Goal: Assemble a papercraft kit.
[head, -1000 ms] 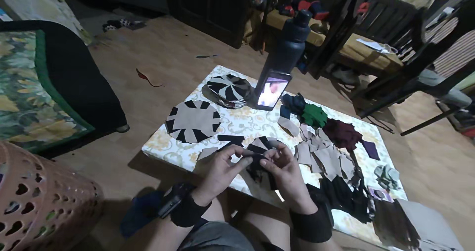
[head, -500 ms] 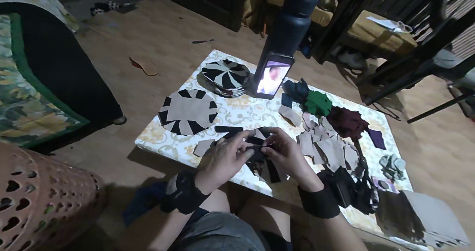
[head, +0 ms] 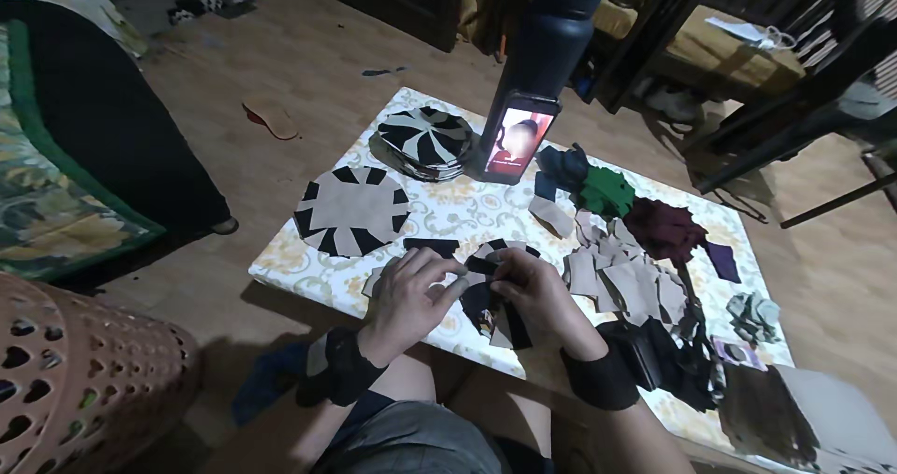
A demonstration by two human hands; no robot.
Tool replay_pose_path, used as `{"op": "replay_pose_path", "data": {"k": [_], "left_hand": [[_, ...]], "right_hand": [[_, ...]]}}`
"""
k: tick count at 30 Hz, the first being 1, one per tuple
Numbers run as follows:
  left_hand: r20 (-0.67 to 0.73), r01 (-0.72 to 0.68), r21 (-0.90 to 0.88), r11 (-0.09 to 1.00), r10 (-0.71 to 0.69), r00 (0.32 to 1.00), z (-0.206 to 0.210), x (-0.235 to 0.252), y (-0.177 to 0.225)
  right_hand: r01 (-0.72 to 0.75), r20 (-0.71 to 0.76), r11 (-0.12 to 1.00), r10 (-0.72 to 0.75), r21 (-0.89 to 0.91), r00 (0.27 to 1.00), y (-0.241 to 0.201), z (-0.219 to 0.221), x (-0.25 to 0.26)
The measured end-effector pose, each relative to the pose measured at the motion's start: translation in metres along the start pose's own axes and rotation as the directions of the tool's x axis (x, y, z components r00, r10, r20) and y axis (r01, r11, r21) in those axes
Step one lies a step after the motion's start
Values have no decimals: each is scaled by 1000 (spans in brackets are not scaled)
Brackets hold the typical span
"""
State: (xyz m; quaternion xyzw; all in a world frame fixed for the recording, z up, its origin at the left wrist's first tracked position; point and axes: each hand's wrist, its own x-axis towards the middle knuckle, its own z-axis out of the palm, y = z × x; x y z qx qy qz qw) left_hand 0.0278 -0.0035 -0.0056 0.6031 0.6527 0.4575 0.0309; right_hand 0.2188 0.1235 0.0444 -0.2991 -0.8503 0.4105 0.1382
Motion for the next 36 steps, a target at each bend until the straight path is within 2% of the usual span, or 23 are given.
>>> {"op": "replay_pose_path", "data": {"k": [5, 12, 18, 21, 26, 28, 30, 31, 33, 34, 36], "left_hand": [[69, -117, 131, 984, 109, 992, 2, -2, 0], [187, -64, 167, 984, 32, 982, 1, 0, 2], [212, -55, 169, 984, 18, 977, -1, 2, 4], [221, -55, 169, 984, 17, 975, -1, 1, 3], [204, -77, 172, 982, 41, 978, 0, 1, 3], [154, -55, 129, 990, 35, 988, -1, 1, 4], [21, -13, 17, 1000, 13, 1000, -3, 0, 4], [-69, -7, -74, 997, 2, 998, -4, -1, 2], [-264, -69, -320, 945, -20, 964, -6, -5, -7], [-331, -108, -434, 894, -47, 942, -8, -6, -11], [-423, -160, -579, 799, -128, 897, -16, -6, -16]], "right_hand": [[0, -14, 1000, 1, 16, 1000, 0, 2, -1], [16, -31, 997, -18, -76, 999, -4, 7, -2], [-27, -197, 931, -48, -364, 979, -4, 6, -10], [3, -263, 929, -108, -370, 959, -3, 4, -15], [25, -169, 936, -90, -350, 981, 3, 5, -19], [44, -253, 949, -128, -313, 959, 2, 2, -19], [125, -325, 940, -232, -317, 917, 2, 3, -16], [178, -316, 920, -294, -349, 902, 3, 4, -15], [263, -201, 861, -377, -436, 904, 8, 10, -11], [271, -118, 830, -371, -488, 921, 12, 16, -10], [217, 4, 793, -262, -569, 965, 19, 29, -10]]}}
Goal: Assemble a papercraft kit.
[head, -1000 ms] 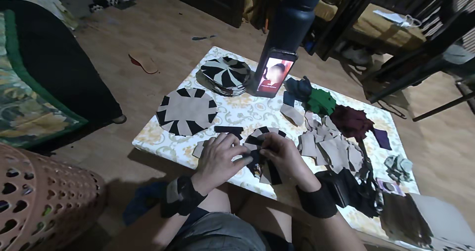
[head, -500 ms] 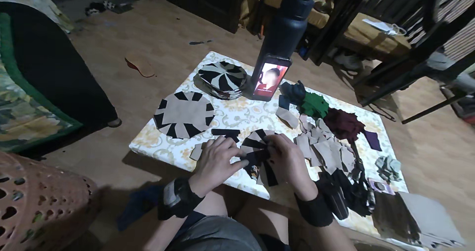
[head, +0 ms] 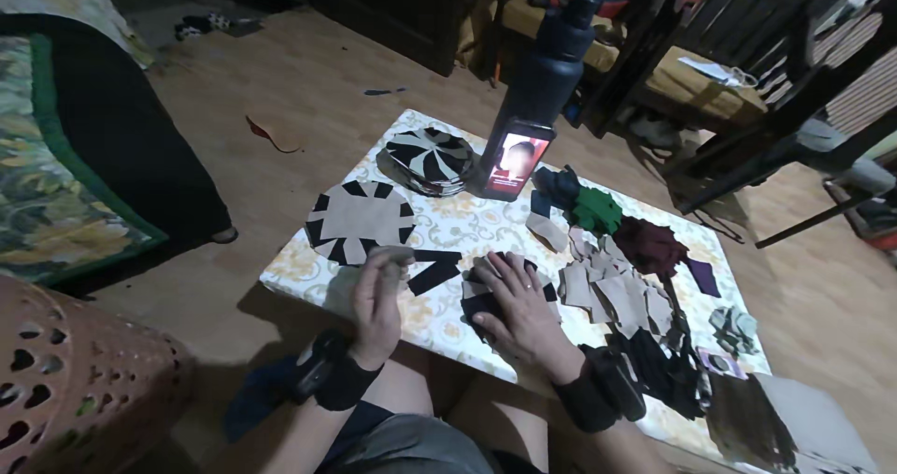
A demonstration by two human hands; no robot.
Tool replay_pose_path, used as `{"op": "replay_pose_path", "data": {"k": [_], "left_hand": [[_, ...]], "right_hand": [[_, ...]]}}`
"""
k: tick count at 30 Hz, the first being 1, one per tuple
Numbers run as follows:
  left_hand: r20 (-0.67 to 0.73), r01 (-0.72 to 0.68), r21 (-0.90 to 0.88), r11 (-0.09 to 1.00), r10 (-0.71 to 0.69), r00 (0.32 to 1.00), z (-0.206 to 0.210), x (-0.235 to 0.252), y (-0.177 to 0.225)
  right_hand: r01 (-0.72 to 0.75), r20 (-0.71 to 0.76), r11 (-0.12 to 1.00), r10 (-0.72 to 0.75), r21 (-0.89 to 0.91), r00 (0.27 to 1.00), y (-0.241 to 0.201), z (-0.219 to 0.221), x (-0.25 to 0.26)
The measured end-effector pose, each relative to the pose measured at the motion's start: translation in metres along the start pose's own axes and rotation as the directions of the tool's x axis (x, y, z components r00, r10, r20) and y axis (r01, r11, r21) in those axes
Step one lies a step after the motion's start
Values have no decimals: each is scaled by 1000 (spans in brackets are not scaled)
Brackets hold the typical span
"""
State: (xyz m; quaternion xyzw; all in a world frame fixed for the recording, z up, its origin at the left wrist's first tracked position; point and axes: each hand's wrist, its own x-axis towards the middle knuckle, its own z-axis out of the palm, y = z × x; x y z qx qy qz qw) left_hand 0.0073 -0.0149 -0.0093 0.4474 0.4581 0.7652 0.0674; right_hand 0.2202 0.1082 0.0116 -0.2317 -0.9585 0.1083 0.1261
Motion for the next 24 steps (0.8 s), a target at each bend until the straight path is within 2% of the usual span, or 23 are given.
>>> {"op": "replay_pose_path", "data": {"k": [2, 4, 7, 9, 12, 15, 18, 22, 24], "left_hand": [[-82, 3, -75, 997, -9, 997, -11, 7, 5], [-133, 22, -85, 996, -33, 991, -21, 13, 12], [-172, 46, -42, 998, -53, 984, -37, 18, 15], [-144, 70, 48, 996, -63, 988, -48, 17, 17], [-57, 78, 223, 972, -67, 996, -59, 10, 20], [4, 65, 276, 959, -68, 998, -62, 1, 16], [28, 86, 276, 957, -98, 995, -58, -5, 17], [110, 45, 308, 950, -83, 990, -61, -7, 22], [132, 89, 294, 952, -133, 982, -65, -10, 24]], "right_hand": [[-94, 35, 993, 97, -75, 995, -7, 10, 0], [-197, -10, 976, 197, -92, 980, -14, 16, 2], [-303, -54, 946, 298, -120, 953, -20, 18, 7], [-309, -141, 939, 290, -150, 947, -26, 20, 9], [-183, -334, 978, 142, -95, 932, -53, 20, 14], [-7, -297, 994, 39, 108, 954, -98, 21, 27], [159, -267, 954, -88, 255, 960, -126, 39, 43], [285, -344, 939, -209, 189, 915, -130, 55, 44], [302, -369, 935, -219, 186, 903, -125, 52, 37]]}}
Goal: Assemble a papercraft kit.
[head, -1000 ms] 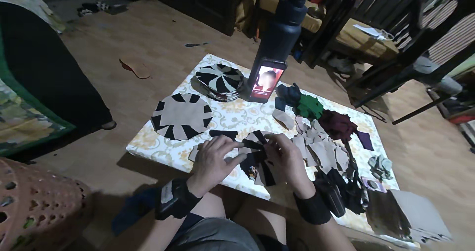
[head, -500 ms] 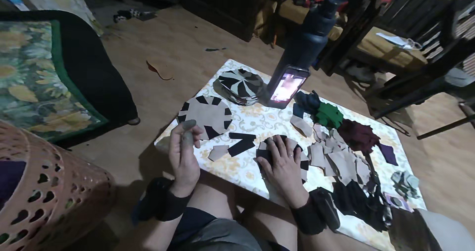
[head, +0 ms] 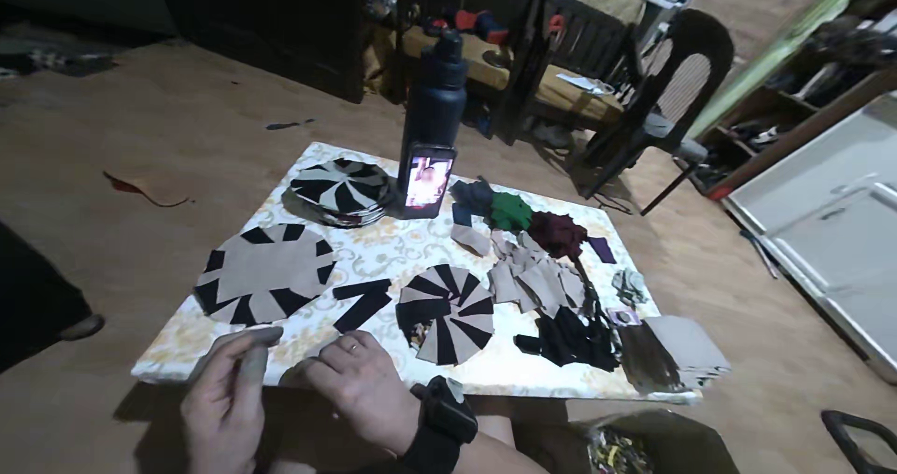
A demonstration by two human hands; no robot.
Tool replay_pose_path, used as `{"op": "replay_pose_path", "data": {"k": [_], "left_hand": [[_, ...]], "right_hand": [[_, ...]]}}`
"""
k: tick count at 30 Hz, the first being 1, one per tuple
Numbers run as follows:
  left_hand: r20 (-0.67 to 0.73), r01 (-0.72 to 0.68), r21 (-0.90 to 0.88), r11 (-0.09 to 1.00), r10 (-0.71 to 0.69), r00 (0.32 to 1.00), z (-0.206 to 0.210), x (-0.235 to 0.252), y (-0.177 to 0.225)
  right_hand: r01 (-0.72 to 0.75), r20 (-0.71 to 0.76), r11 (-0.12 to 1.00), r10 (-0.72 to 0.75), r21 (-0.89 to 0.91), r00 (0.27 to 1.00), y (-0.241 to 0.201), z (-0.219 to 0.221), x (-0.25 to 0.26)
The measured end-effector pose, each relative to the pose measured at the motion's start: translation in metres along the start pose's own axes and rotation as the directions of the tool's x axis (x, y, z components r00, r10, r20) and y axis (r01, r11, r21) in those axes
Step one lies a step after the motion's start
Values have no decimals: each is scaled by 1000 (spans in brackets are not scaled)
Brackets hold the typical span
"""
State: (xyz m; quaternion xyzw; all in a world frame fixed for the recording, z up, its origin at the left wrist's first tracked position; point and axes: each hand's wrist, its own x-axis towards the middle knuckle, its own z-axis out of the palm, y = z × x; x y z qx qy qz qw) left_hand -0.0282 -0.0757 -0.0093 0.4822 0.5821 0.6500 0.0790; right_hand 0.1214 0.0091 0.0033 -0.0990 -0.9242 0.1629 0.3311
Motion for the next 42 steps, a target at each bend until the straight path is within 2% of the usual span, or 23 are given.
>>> {"op": "replay_pose_path", "data": {"k": [2, 4, 5, 7, 9, 11, 13, 15, 21, 24, 27, 32, 34, 39, 42], "left_hand": [[55, 108, -78, 991, -104, 993, -2, -4, 4], [194, 291, -155, 944, -260, 946, -1, -8, 16], [294, 396, -176, 901, -336, 895, 2, -11, 23], [484, 601, -187, 777, -459, 745, 11, -16, 40], [590, 756, -241, 608, -527, 612, 26, -19, 55], [624, 807, -349, 477, -524, 580, 40, -19, 64], [584, 798, -430, 422, -545, 602, 54, -16, 70], [521, 753, -487, 442, -545, 657, 65, -13, 74], [412, 542, -460, 703, -372, 832, 84, -12, 65], [374, 435, -422, 795, -284, 883, 87, -12, 59], [379, 396, -379, 836, -251, 891, 89, -12, 59], [369, 287, -255, 923, -182, 911, 96, -13, 51], [388, 266, -240, 934, -159, 908, 100, -12, 49], [437, 407, -301, 862, -254, 863, 99, -13, 55], [462, 359, -336, 871, -180, 869, 100, -13, 53]], "right_hand": [[-45, -40, 996, 48, 75, 998, 1, -10, -6], [-92, -164, 983, 118, 159, 979, 2, -23, -9], [-95, -240, 978, 140, 187, 961, 3, -29, -11], [-72, -352, 967, 157, 244, 923, 2, -42, -14], [-17, -408, 954, 143, 298, 902, 0, -51, -18], [37, -426, 949, 106, 314, 899, -3, -54, -23], [74, -438, 945, 78, 320, 896, -5, -56, -30], [86, -466, 936, 90, 343, 880, -5, -59, -38], [21, -540, 852, 312, 523, 782, 3, -61, -59], [-12, -514, 783, 419, 622, 748, 4, -64, -66], [-34, -502, 751, 474, 660, 723, 5, -70, -70], [-134, -357, 639, 577, 758, 734, 4, -77, -73], [-152, -354, 625, 607, 766, 711, 7, -78, -75], [-181, -342, 582, 671, 793, 658, 10, -81, -79], [-168, -343, 568, 679, 806, 649, 11, -79, -80]]}}
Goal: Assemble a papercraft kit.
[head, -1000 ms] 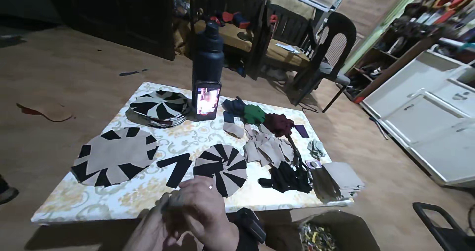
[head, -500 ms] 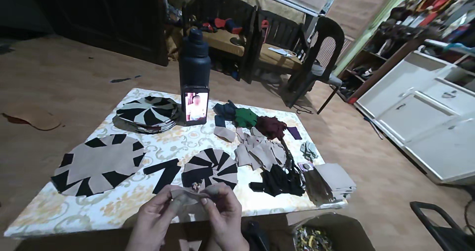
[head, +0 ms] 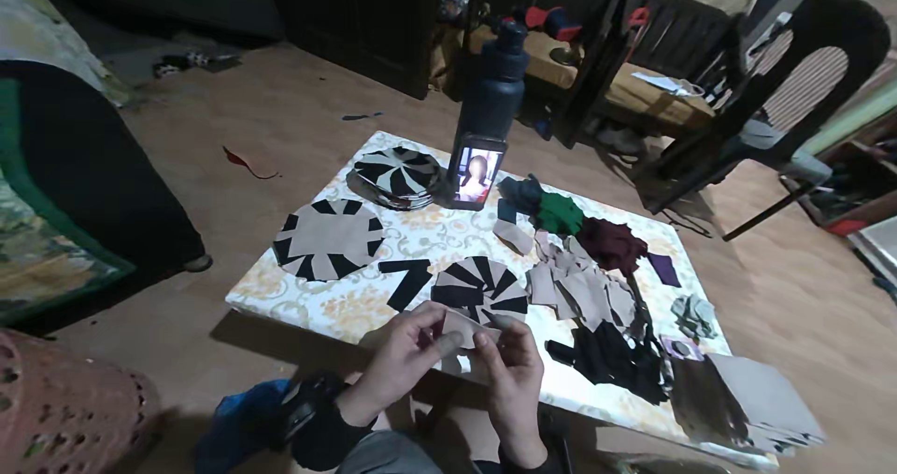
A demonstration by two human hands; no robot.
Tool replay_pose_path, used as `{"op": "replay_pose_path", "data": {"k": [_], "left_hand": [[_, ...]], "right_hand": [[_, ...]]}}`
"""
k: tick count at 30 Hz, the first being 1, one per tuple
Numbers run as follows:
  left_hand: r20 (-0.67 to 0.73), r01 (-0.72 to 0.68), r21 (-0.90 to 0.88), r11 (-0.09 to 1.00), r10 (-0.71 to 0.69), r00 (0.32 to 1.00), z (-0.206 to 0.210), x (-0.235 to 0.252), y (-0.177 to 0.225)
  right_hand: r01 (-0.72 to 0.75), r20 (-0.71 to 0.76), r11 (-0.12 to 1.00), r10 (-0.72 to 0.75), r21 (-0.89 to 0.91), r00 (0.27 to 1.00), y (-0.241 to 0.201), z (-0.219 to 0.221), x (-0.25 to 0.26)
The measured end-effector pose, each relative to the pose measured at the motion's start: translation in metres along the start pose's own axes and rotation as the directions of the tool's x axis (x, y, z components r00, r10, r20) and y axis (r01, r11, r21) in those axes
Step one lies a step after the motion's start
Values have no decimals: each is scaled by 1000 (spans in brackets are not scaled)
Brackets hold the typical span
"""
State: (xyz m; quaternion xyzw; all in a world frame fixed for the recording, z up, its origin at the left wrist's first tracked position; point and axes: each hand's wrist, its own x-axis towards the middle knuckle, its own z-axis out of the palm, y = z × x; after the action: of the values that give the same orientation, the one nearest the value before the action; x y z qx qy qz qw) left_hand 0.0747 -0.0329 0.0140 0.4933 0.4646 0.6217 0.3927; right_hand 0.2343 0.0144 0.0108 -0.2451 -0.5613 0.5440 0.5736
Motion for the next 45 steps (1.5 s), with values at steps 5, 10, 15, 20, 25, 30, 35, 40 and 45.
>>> {"op": "replay_pose_path", "data": {"k": [5, 10, 15, 20, 25, 30, 35, 40, 45], "left_hand": [[-30, -52, 79, 996, 54, 998, 0, 0, -3], [-33, -85, 175, 981, 92, 995, -9, -1, -6], [3, -72, 202, 977, 73, 997, -21, -4, -5], [58, -68, 242, 968, 56, 997, -36, -8, -1], [70, -107, 341, 934, 88, 994, -49, -10, -1], [-88, -60, 467, 882, 114, 990, -74, 1, 5], [-144, 37, 863, 504, 177, 974, -110, 14, -11], [-99, -38, 923, 384, 330, 939, -96, 13, -7], [-19, -113, 595, 796, 154, 988, -52, 20, 5]], "right_hand": [[22, 107, 1000, -22, 2, 994, -2, 1, -1], [21, 141, 1000, -24, 22, 990, -2, 2, -2], [-81, 230, 989, 51, 124, 972, 0, 6, -1], [-308, 378, 939, 233, 150, 896, -3, 8, -1], [-345, 387, 933, 282, 102, 878, -4, 10, 3], [-59, 284, 992, 90, -115, 955, -17, 0, 32], [38, 264, 945, 52, -324, 963, -27, -25, 72], [16, 376, 876, 190, -482, 907, -28, -25, 87], [-37, 546, 920, 264, -390, 795, -25, -2, 88]]}}
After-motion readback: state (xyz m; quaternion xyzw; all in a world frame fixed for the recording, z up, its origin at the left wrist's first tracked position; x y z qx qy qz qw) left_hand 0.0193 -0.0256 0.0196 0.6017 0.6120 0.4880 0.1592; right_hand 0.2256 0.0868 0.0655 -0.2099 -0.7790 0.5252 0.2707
